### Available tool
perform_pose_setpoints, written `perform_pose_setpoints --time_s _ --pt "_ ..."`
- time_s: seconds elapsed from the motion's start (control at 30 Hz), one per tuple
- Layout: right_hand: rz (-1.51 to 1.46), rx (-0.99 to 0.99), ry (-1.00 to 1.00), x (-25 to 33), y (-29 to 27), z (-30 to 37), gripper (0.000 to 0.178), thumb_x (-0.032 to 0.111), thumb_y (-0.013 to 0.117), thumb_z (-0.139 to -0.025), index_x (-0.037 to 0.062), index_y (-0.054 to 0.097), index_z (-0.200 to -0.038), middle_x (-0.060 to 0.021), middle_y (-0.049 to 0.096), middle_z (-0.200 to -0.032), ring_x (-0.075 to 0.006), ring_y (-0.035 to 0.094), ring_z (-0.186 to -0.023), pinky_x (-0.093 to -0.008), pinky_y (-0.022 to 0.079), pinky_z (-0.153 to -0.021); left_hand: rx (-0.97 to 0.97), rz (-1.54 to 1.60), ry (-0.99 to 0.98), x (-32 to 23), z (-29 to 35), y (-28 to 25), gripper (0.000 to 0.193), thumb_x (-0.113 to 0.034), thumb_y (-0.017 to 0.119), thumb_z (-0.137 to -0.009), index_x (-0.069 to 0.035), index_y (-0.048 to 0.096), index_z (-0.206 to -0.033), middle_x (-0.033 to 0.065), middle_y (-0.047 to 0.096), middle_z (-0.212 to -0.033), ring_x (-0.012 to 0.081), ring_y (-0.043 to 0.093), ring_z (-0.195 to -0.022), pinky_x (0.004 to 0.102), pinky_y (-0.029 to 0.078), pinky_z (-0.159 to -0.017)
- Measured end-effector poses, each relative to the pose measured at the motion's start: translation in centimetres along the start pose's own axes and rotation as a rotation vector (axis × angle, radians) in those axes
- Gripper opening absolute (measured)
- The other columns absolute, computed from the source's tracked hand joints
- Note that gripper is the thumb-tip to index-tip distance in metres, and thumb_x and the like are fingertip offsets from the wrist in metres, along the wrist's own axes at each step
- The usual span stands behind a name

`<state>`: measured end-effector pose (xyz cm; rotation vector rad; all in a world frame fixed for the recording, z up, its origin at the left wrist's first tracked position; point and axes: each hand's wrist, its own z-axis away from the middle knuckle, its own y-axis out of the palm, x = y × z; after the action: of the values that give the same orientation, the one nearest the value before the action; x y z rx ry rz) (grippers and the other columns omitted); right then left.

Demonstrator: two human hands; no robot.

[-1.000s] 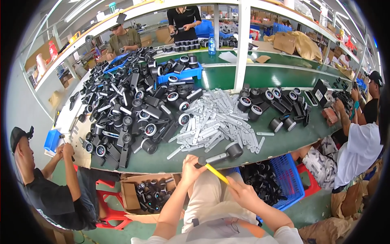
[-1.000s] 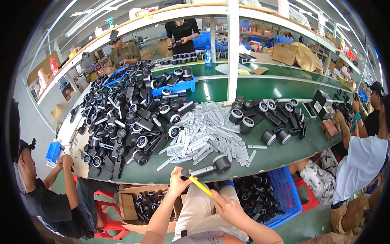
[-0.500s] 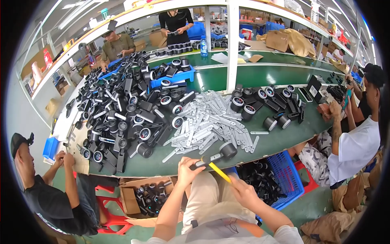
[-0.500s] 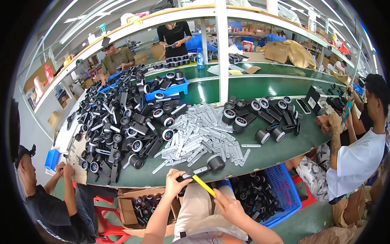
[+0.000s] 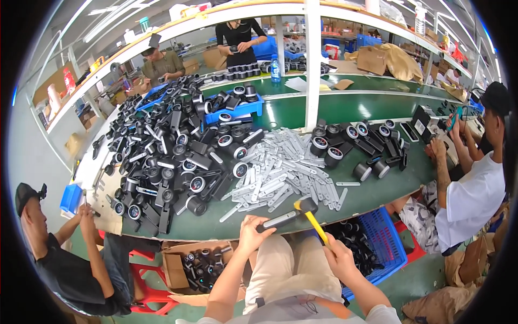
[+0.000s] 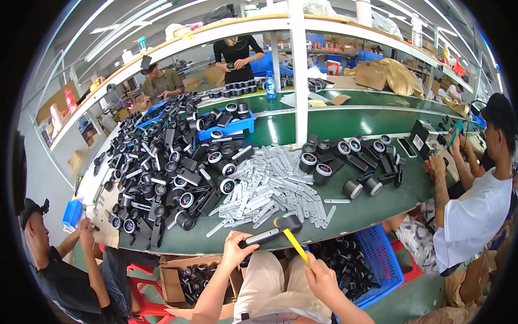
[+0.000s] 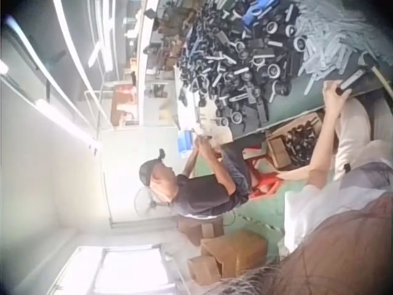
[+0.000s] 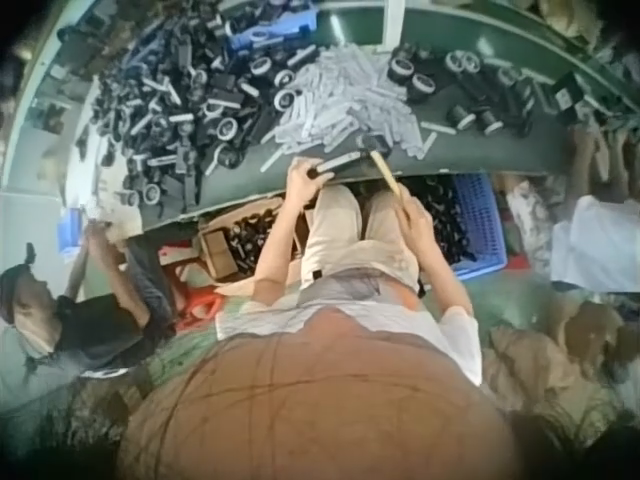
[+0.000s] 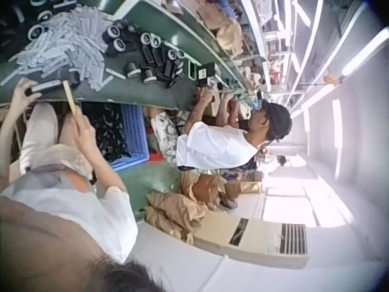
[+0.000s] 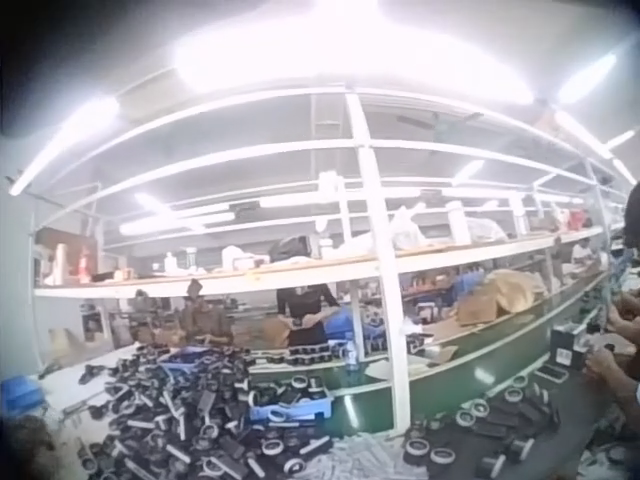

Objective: The person assembles plastic parts and metal components by hammering them together on a factory production line.

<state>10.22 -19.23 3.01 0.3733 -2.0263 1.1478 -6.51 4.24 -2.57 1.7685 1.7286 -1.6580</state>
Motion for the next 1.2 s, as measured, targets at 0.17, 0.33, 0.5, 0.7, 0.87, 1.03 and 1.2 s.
perform_pose_setpoints --time_s 0.17,0.33,0.5,0.7,0.87,1.03,1.2 --pt "0.073 0.045 -0.074 -2.2 0.7 -0.3 0.040 0.005 0.060 -0.084 0.0038 0.053 -0.123 -0.0177 0.058 -0.077 -0.0371 0.059 -0.066 -0.0419 0.048 -0.057 0.072 -0.080 0.099 -1.2 -0.1 0.2 0.038 -0.023 0.070 -0.080 -0.012 0.059 -0.115 0.0123 0.063 -0.098 0.0338 0.062 -0.089 0.0413 0.051 -0.074" --pt "-0.107 -0.051 -0.031 -1.3 1.1 0.1 0.038 -0.001 0.062 -0.080 -0.0071 0.055 -0.117 -0.0095 0.052 -0.067 -0.0141 0.049 -0.058 -0.0286 0.042 -0.055 0.050 -0.120 0.026 -2.0 0.8 -2.4 0.032 -0.023 0.066 -0.084 -0.010 0.059 -0.113 0.0139 0.060 -0.102 0.0356 0.060 -0.093 0.0421 0.051 -0.076" --pt "-0.244 -0.056 0.072 -1.5 0.5 0.7 0.038 -0.002 0.062 -0.080 -0.0058 0.056 -0.118 -0.0019 0.047 -0.066 -0.0074 0.044 -0.057 -0.0241 0.038 -0.051 -0.408 -0.217 -0.226 1.5 -2.1 -12.4 0.035 -0.013 0.073 -0.077 -0.003 0.060 -0.108 0.0160 0.061 -0.095 0.0277 0.061 -0.083 0.0366 0.049 -0.074" --pt "-0.305 -0.094 0.105 -3.8 0.8 1.7 0.040 0.000 0.064 -0.081 -0.0021 0.057 -0.120 0.0005 0.049 -0.067 -0.0041 0.041 -0.059 -0.0212 0.037 -0.052 -0.712 -0.629 -0.029 11.3 -10.2 -27.0 0.062 -0.012 0.067 -0.081 0.004 0.041 -0.135 0.0224 0.046 -0.135 0.0353 0.043 -0.126 0.0377 0.032 -0.107" --pt "-0.311 -0.112 0.142 -6.0 1.7 3.8 0.041 0.008 0.066 -0.084 -0.0013 0.055 -0.122 -0.0141 0.055 -0.070 -0.0161 0.054 -0.059 -0.0284 0.044 -0.056 -0.483 -0.602 0.154 8.8 -12.9 -21.5 0.026 -0.004 0.063 -0.082 -0.001 0.061 -0.108 0.0184 0.062 -0.106 0.0339 0.062 -0.090 0.0402 0.049 -0.078" --pt "-0.315 -0.190 0.169 -6.8 0.4 5.4 0.043 0.008 0.067 -0.083 -0.0010 0.055 -0.123 -0.0081 0.057 -0.072 -0.0088 0.049 -0.061 -0.0250 0.041 -0.055 -0.023 -0.226 0.158 -2.1 -14.1 -2.1 0.015 -0.007 0.066 -0.080 -0.003 0.069 -0.094 0.0150 0.068 -0.089 0.0283 0.065 -0.083 0.0363 0.051 -0.075" --pt "-0.332 -0.319 0.237 -7.3 -2.1 6.9 0.044 0.009 0.067 -0.082 -0.0006 0.055 -0.123 -0.0070 0.057 -0.071 -0.0083 0.049 -0.059 -0.0245 0.041 -0.054 0.326 -0.040 0.372 -11.7 -16.6 14.3 0.026 -0.023 0.064 -0.084 -0.006 0.066 -0.104 0.0122 0.066 -0.099 0.0300 0.064 -0.087 0.0368 0.051 -0.076"
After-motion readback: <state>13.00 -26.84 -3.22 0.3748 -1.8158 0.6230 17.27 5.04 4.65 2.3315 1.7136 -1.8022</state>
